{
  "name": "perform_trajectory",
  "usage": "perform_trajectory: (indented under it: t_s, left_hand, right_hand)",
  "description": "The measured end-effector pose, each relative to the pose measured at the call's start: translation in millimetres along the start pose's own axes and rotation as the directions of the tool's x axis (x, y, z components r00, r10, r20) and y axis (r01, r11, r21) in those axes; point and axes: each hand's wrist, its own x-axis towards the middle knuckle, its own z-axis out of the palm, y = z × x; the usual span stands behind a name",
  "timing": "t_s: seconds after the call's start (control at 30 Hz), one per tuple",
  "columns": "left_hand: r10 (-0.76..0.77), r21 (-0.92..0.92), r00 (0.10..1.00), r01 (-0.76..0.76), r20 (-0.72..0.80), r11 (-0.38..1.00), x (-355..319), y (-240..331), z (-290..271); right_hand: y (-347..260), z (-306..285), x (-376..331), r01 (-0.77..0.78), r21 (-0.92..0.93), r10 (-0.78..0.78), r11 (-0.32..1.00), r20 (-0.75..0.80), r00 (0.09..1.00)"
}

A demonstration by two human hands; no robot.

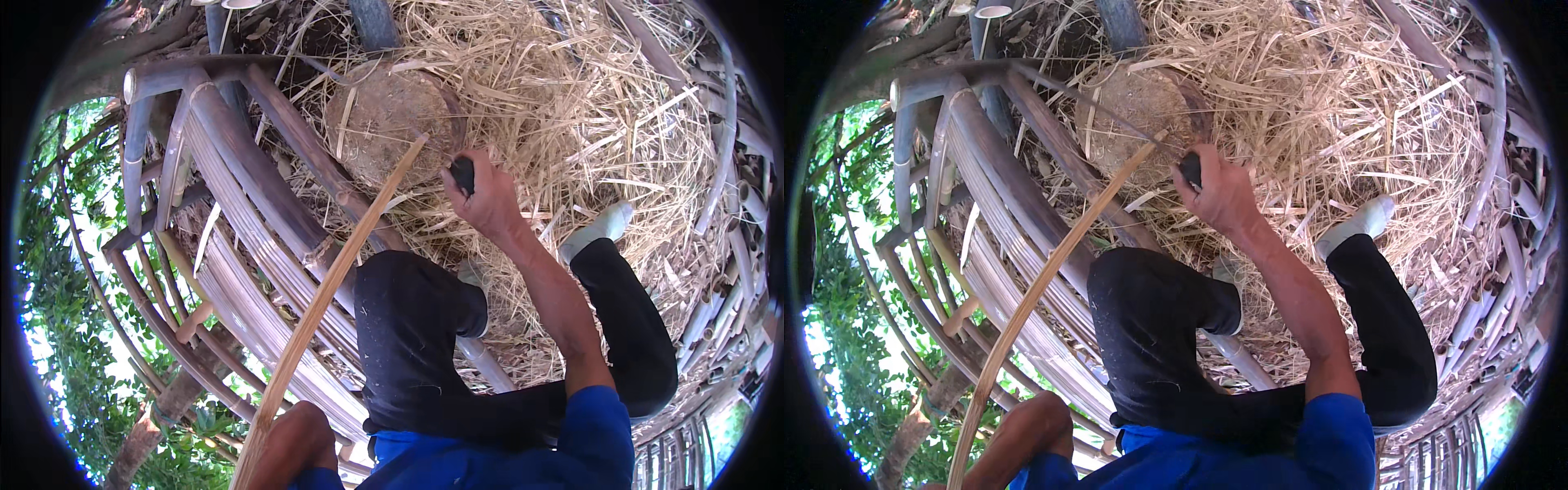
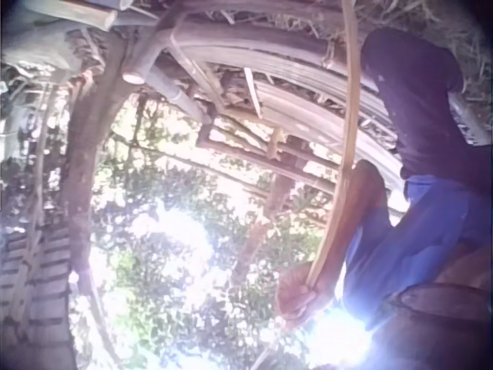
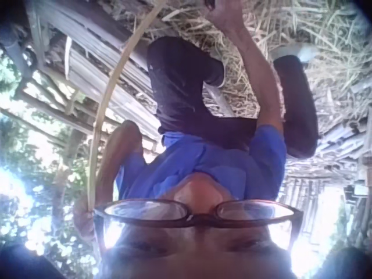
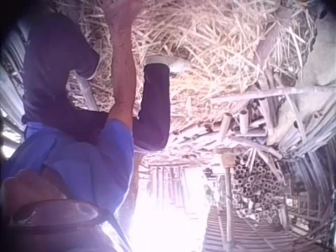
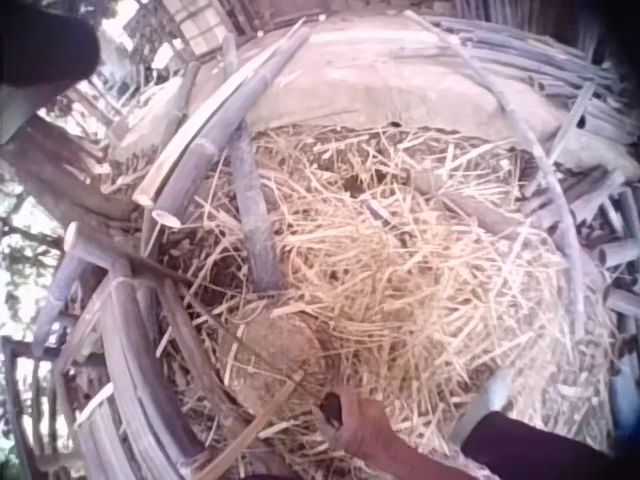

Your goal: The person shaves a thin bamboo strip using a blade, smoothing its surface and edges while sitting outdoors.

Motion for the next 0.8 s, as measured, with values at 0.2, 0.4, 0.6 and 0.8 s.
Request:
perform_trajectory:
  t_s: [0.2,0.4,0.6,0.8]
  left_hand:
    - [-0.022,-0.006,1.0,0.022,0.009,1.0,0.7,-3.8,-0.2]
    - [-0.035,0.003,0.999,0.035,0.002,0.999,-2.9,-5.0,-6.1]
    - [-0.031,-0.017,0.999,0.03,-0.01,0.999,-3.6,-8.0,-1.7]
    - [-0.039,-0.011,0.999,0.039,-0.022,0.999,-5.7,-4.2,-11.0]
  right_hand:
    - [27.3,24.0,-8.4,-0.038,-0.185,0.057,0.982,0.098,0.994]
    - [-31.2,-1.4,-7.1,0.192,0.043,-0.192,0.98,-0.002,0.981]
    - [36.9,24.1,3.4,-0.029,-0.262,0.077,0.965,0.171,0.982]
    - [-29.1,-1.5,-6.3,0.07,-0.011,-0.068,0.998,0.105,0.992]
